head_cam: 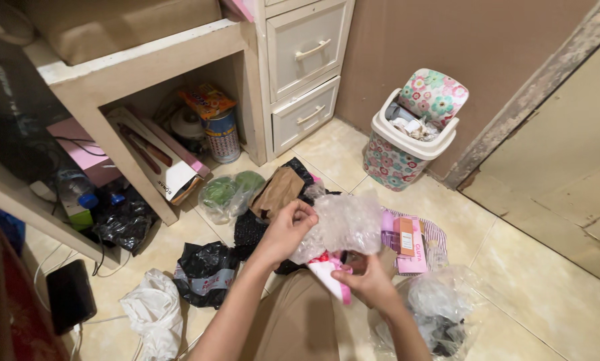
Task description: The person sits on the floor and packs various items into a large clear plastic bag. They place bubble wrap, black plastic bags, pink packaging, and small cardboard boxes into the bag one by one.
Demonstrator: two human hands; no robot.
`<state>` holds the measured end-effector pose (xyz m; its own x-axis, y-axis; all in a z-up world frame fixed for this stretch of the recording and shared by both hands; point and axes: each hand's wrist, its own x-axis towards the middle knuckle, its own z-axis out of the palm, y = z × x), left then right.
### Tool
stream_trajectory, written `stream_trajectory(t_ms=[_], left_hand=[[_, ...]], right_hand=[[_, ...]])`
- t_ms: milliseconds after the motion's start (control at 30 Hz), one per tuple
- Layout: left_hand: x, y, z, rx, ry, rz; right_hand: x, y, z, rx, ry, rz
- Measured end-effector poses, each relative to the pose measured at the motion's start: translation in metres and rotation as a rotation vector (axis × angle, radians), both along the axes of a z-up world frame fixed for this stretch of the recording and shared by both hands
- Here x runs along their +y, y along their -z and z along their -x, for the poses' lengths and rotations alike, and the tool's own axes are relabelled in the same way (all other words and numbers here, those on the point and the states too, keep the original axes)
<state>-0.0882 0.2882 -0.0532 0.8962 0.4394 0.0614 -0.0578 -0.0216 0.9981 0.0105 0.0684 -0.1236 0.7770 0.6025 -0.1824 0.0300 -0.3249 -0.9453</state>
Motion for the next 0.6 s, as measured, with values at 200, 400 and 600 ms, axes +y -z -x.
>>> stream_trajectory(t_ms=[200,400,600], left_hand=[[-0.002,0.025,-0.007,-0.021,0.153,0.502],[-0.003,0.062,-0.007,0.042,0.112,0.766],[-0.014,0.093,0.003,-0.029,0.164,0.891]], right_hand=[[0.005,0.038,0.01,-0.109,-0.053,-0.166],[-0.003,0.046,0.024,-0.165,-0.119,-0.289],[-0.012,0.036,0.046,-0.043,0.103,-0.335]])
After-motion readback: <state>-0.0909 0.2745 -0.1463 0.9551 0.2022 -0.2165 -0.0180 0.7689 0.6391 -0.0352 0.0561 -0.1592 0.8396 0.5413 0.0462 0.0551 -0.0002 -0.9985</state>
